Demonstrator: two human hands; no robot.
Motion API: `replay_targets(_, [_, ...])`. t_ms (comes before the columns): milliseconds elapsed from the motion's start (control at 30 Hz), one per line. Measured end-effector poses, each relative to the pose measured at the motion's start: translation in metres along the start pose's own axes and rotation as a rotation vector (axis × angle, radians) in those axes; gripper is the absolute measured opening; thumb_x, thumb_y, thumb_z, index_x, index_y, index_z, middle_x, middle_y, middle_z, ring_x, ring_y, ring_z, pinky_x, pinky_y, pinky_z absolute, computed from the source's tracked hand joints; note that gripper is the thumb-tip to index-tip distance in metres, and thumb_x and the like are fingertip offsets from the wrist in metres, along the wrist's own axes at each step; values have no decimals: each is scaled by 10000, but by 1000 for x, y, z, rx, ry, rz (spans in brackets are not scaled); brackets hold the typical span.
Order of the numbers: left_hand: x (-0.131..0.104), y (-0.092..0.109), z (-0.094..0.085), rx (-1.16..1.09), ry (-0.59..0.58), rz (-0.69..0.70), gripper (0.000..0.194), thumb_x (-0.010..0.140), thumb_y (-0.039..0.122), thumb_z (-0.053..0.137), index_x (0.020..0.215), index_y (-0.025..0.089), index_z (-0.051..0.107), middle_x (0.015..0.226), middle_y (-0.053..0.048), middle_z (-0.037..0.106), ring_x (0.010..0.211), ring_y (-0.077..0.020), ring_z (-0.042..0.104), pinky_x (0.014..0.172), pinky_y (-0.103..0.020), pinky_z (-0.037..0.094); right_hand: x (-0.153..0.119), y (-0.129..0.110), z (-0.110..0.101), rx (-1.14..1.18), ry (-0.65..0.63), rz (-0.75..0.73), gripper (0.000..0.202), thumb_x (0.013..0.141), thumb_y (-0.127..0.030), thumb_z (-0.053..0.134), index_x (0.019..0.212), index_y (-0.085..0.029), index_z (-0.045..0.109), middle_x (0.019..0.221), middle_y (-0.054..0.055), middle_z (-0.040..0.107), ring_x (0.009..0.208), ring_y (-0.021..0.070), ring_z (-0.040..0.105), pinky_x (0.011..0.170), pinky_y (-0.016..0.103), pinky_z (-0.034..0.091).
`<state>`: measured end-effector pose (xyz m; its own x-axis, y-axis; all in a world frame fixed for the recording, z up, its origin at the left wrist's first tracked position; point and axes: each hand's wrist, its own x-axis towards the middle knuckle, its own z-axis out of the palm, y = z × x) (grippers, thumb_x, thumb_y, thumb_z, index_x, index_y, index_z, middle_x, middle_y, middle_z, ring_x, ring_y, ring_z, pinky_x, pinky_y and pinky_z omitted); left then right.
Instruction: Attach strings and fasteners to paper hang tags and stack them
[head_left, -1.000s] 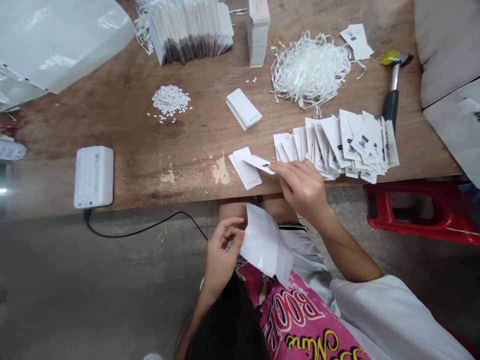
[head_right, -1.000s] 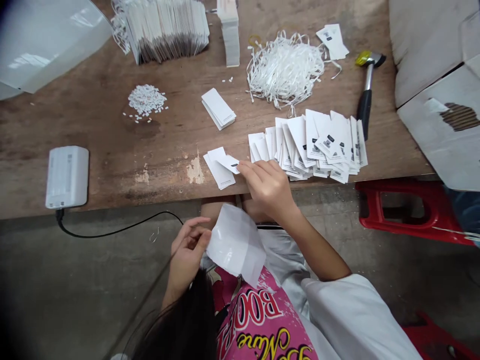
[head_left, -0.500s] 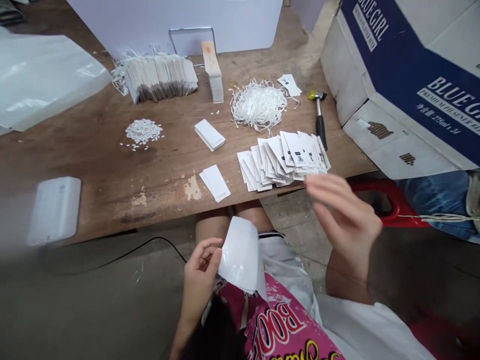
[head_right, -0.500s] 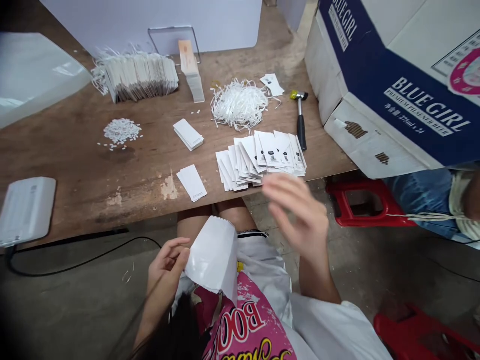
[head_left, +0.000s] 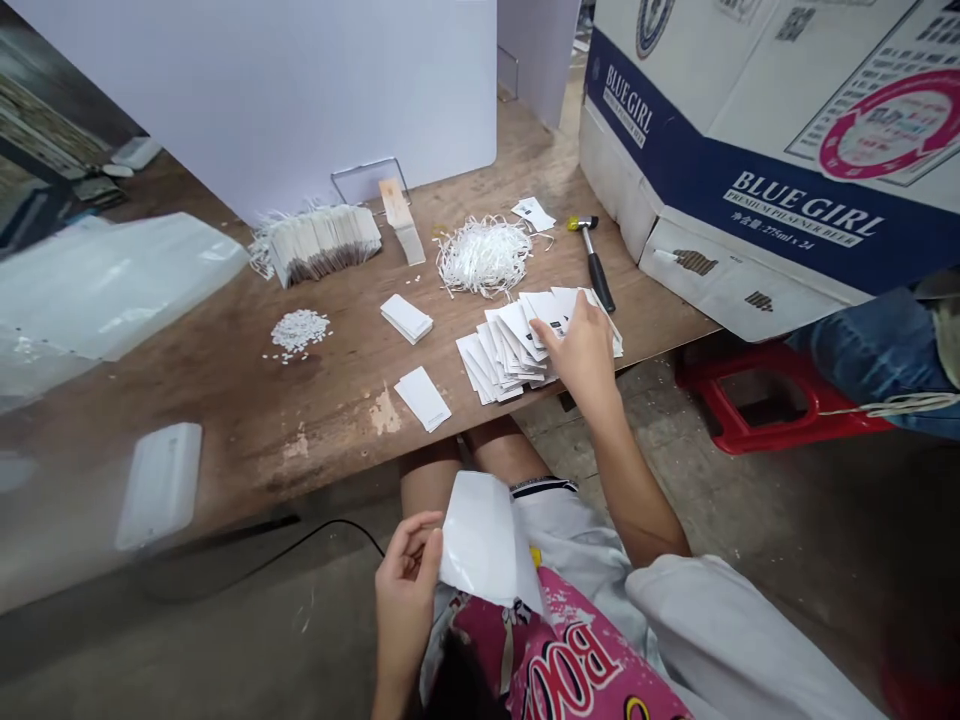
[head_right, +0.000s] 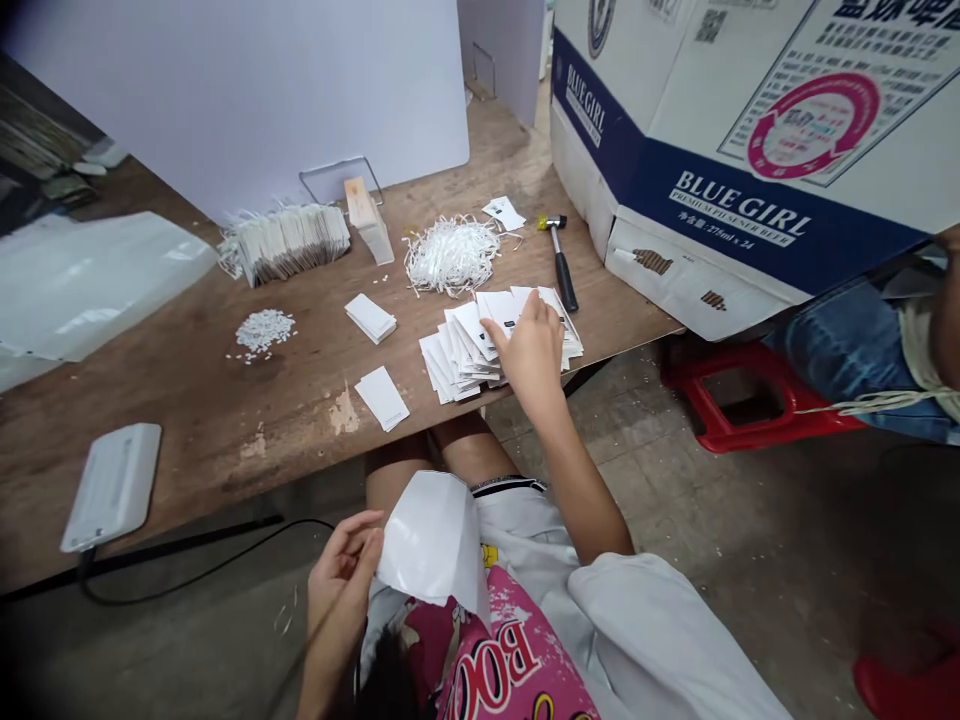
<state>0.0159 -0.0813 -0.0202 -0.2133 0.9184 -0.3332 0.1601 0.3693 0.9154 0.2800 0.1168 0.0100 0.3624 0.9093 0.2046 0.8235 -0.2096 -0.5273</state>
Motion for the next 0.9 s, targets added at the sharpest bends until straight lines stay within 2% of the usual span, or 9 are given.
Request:
replay_targets(100, [-1, 2, 2, 22, -5, 29, 279, 771, 409, 685, 925, 178, 656, 739, -26, 705, 683, -145, 658, 623, -193, 509, -1, -8, -5, -52, -64, 22, 730, 839, -366, 600, 1380, 73, 382, 1280, 304, 551, 1219, 414, 477, 1012, 527, 372])
replay_targets(233, [-1, 3, 3, 36, -16, 48, 277, 776, 412, 681, 923, 178, 660, 742, -25, 702, 685, -139, 653, 623, -187, 504, 6, 1, -14, -25, -127, -14, 502, 824, -206, 499, 1285, -8, 527, 1212, 237, 619, 1142, 366, 540, 985, 481, 405])
replay_targets(400, [-2, 0, 6, 19, -22, 36, 300, 761, 428, 692, 925, 177, 665, 756, -33, 706, 697, -146, 653, 629, -194, 504, 15, 25, -22, 67, -166, -7, 561, 774, -90, 436, 1328, -44, 516, 1293, 199, 586, 1133, 311, 569, 995, 439, 428])
replay_targets(567, [-1, 1, 10, -4, -35, -11, 320, 770, 444, 683, 935, 171, 665, 766, -42, 705, 718, -150, 652, 655, -199, 501, 14, 39, -21, 13, -26, -36, 530, 827, -115, 437, 1349, -94, 528, 1283, 200, 564, 1171, 335, 533, 1003, 475, 414])
replay_targets(667, [1, 1, 11, -21, -37, -24, 339, 767, 459, 681, 937, 166, 665, 784, -53, 709, 728, -156, 654, 665, -206, 504, 14, 44, -17, -42, 5, -31, 544, 829, -100, 465, 1368, -147, 525, 1248, 190, 555, 1117, 324, 558, 962, 472, 443])
replay_targets(800, [2, 2, 13, -12, -47, -18, 330, 772, 449, 677, 942, 167, 658, 782, -48, 704, 721, -151, 649, 661, -205, 505, 20, 52, -12, -25, 100, -63, 377, 815, -116, 522, 1152, -147, 688, 1122, 166, 611, 1048, 295, 578, 948, 449, 453])
replay_targets(900, [3, 7, 16, 27, -44, 5, 309, 783, 434, 663, 940, 168, 653, 734, -30, 685, 694, -145, 637, 646, -202, 499, 11, 48, -20, 106, 221, -106, 266, 841, -171, 530, 1017, -151, 728, 1040, 142, 650, 944, 253, 609, 904, 419, 476])
